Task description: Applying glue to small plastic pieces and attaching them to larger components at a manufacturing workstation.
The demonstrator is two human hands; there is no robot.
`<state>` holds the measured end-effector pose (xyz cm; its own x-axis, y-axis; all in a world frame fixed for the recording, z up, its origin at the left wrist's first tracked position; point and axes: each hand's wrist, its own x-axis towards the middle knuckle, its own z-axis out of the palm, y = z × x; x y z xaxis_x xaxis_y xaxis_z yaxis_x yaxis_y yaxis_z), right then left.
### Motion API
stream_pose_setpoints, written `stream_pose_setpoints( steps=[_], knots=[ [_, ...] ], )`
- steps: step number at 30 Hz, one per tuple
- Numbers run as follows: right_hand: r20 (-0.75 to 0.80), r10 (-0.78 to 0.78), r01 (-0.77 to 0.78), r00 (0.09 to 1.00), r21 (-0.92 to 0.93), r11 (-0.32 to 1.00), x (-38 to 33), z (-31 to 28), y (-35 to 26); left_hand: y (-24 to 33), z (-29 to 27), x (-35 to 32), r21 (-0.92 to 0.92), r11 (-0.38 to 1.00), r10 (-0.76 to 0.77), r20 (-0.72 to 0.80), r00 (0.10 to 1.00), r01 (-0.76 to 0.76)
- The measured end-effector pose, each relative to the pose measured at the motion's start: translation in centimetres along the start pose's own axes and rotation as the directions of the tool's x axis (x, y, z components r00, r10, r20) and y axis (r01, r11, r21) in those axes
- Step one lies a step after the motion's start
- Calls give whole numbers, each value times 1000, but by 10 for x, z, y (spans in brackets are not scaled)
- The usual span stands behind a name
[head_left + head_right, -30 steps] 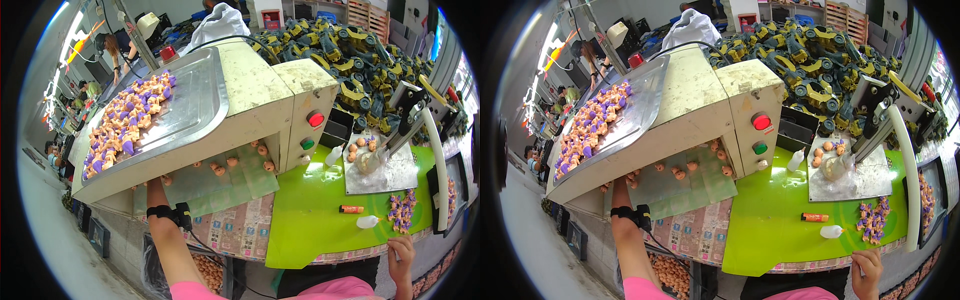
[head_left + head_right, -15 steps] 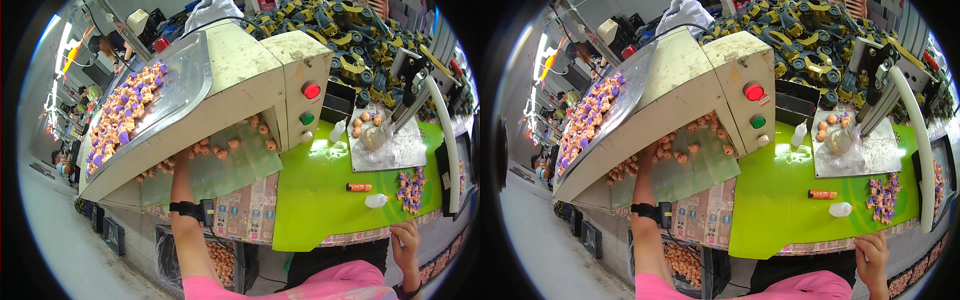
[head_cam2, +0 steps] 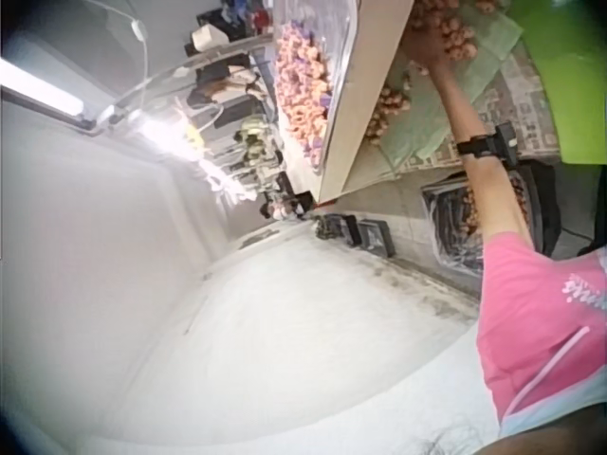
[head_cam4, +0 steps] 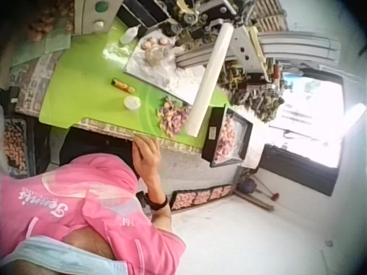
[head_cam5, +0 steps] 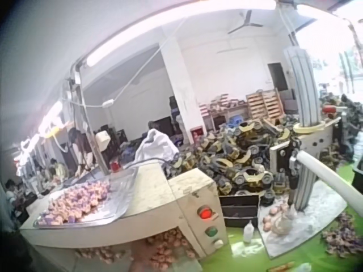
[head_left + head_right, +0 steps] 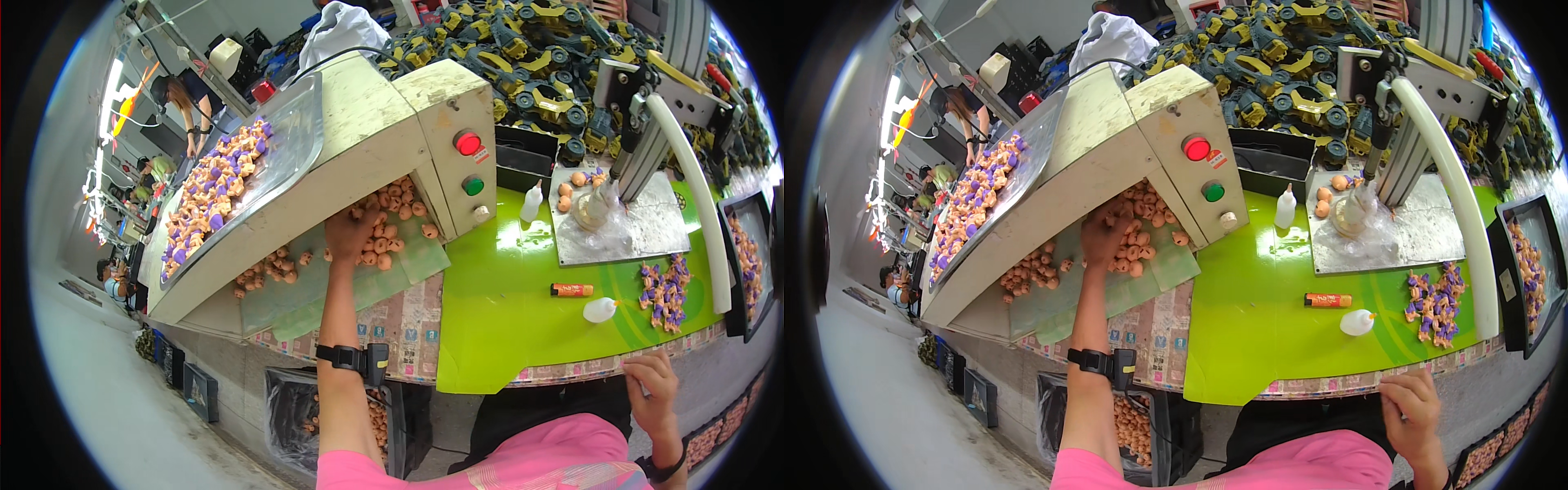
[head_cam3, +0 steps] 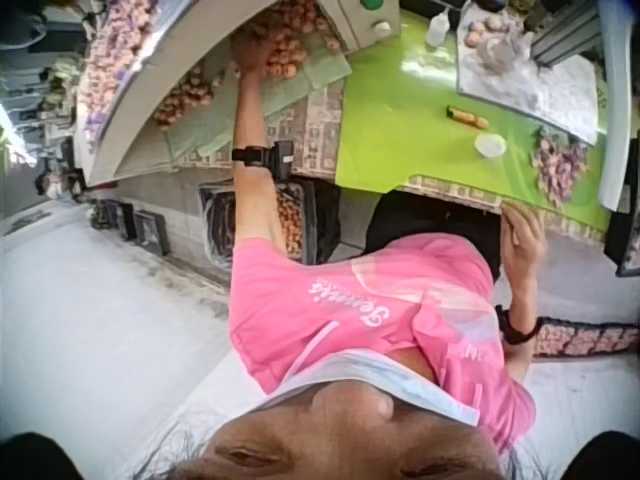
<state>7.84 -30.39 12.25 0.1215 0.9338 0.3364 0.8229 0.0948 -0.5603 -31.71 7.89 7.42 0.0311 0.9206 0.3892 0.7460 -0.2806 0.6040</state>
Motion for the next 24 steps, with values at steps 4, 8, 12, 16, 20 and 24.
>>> stream_pose_setpoints(
  steps=[4,8,12,16,20,24],
  knots=[
    [135,-306,274,942,215,937,11,26,-17,-8,-4,-14,13,996,86,-101,991,-85],
    [222,-569,447,792,424,788,32,67,-36,-3,5,-33,-64,992,99,-87,991,-105],
    [188,-579,459,793,439,772,57,123,-55,27,21,-51,1,991,132,-67,989,-132],
    [140,-573,499,808,355,791,80,165,-97,43,22,-81,-4,994,103,-170,980,-106],
    [106,-557,525,823,230,819,99,218,-103,67,45,-104,-10,957,282,-210,936,-291],
    [138,-590,582,795,99,807,104,228,-102,66,44,-109,-217,948,234,-24,972,-234]
  ],
)
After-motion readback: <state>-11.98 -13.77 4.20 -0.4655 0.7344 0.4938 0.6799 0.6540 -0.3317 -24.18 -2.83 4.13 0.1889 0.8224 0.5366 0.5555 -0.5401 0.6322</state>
